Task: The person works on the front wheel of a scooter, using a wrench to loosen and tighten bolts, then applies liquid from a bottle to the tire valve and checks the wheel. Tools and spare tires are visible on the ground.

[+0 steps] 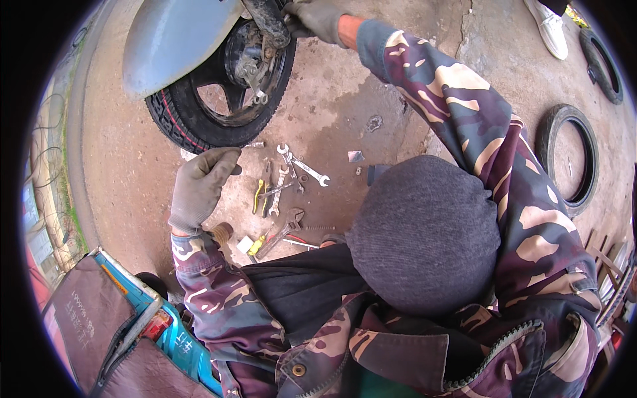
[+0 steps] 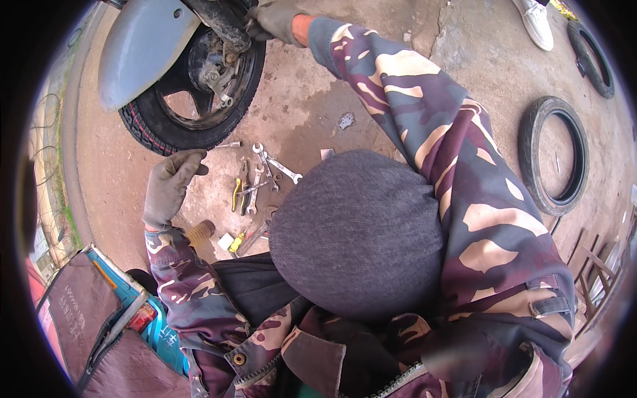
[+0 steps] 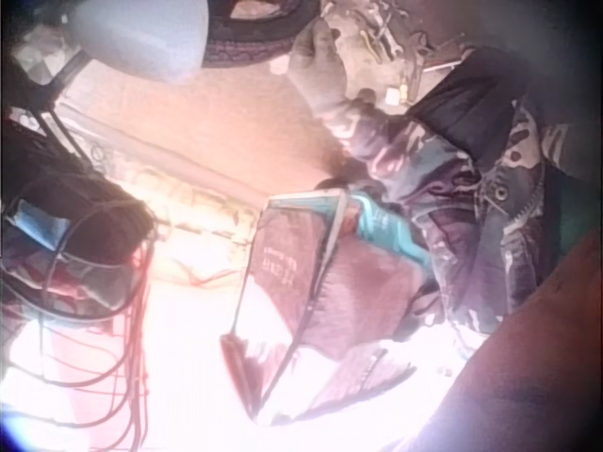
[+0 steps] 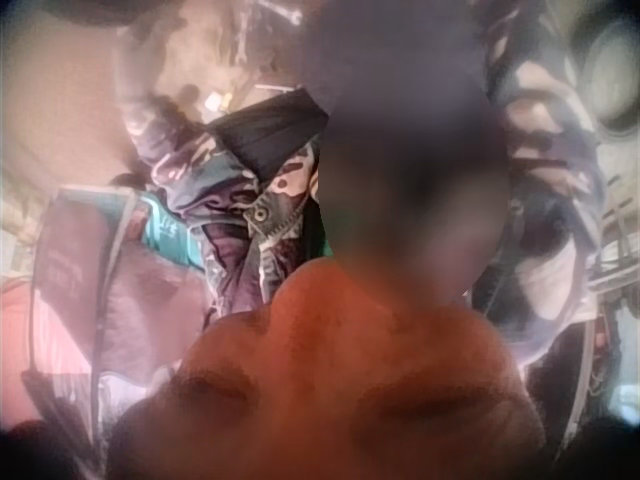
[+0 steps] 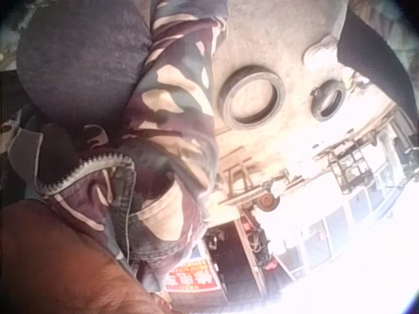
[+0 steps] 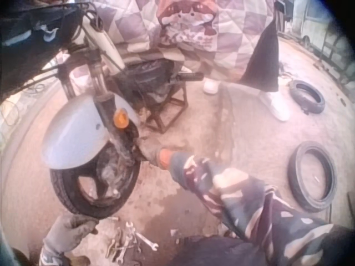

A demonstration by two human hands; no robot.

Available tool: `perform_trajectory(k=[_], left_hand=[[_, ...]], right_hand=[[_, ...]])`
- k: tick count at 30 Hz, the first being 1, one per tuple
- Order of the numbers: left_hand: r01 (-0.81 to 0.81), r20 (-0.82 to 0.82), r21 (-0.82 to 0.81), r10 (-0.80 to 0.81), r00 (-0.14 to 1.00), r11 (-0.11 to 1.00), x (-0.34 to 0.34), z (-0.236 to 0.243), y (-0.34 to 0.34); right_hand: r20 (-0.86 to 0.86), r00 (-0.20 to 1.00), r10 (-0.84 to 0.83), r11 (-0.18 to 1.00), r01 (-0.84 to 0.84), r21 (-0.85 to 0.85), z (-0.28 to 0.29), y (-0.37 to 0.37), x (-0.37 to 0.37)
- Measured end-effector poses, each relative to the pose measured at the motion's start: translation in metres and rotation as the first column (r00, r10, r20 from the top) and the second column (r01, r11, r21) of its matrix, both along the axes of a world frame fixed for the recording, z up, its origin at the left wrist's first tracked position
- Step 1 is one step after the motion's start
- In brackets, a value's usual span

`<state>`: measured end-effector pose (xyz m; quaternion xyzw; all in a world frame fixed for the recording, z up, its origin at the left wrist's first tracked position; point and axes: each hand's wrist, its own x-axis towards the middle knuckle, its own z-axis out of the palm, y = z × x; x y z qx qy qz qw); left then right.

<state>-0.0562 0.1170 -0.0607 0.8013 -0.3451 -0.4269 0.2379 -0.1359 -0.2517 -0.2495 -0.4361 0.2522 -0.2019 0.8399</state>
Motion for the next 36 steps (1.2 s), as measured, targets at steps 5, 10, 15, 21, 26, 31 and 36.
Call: perform_trajectory(k=[5, 10, 15, 21, 26, 31, 36], left_hand=[[-0.018, -0.041, -0.035, 0.017, 0.999, 0.999, -0.002, 0.002, 0.0], [-0.01, -0.01, 0.011, 0.01, 1.0, 1.0, 0.0, 0.003, -0.001], [-0.003, -0.015, -0.075, 0.002, 1.0, 0.997, -0.002, 0.001, 0.0], [0.005, 0.006, -0.059, -0.005, 1.0, 0.998, 0.0, 0.003, -0.001], [0.014, 0.022, -0.036, -0.013, 1.0, 0.999, -0.001, 0.004, -0.002], [0.009, 0.005, -0.019, -0.009, 1.0, 1.0, 0.0, 0.002, -0.001], [0.028, -0.008, -0.035, -0.028, 1.0, 0.999, 0.002, -0.001, 0.0]], right_hand=[[-0.271, 0.962, 0.013, 0.919, -0.118, -0.376, 0.029, 0.038, -0.026], [-0.29, 0.956, 0.038, 0.944, -0.13, -0.305, 0.053, 0.051, -0.043], [-0.202, 0.971, -0.124, 0.782, -0.029, -0.622, 0.05, 0.034, -0.038], [-0.154, 0.987, -0.05, 0.89, -0.026, -0.456, 0.041, 0.024, -0.035], [-0.175, 0.983, -0.046, 0.881, -0.043, -0.472, 0.038, 0.018, -0.031], [-0.066, 0.989, 0.129, 0.952, -0.142, -0.272, 0.018, 0.034, -0.033], [0.092, 0.984, 0.151, 0.989, -0.149, -0.023, 0.007, 0.049, -0.049]])
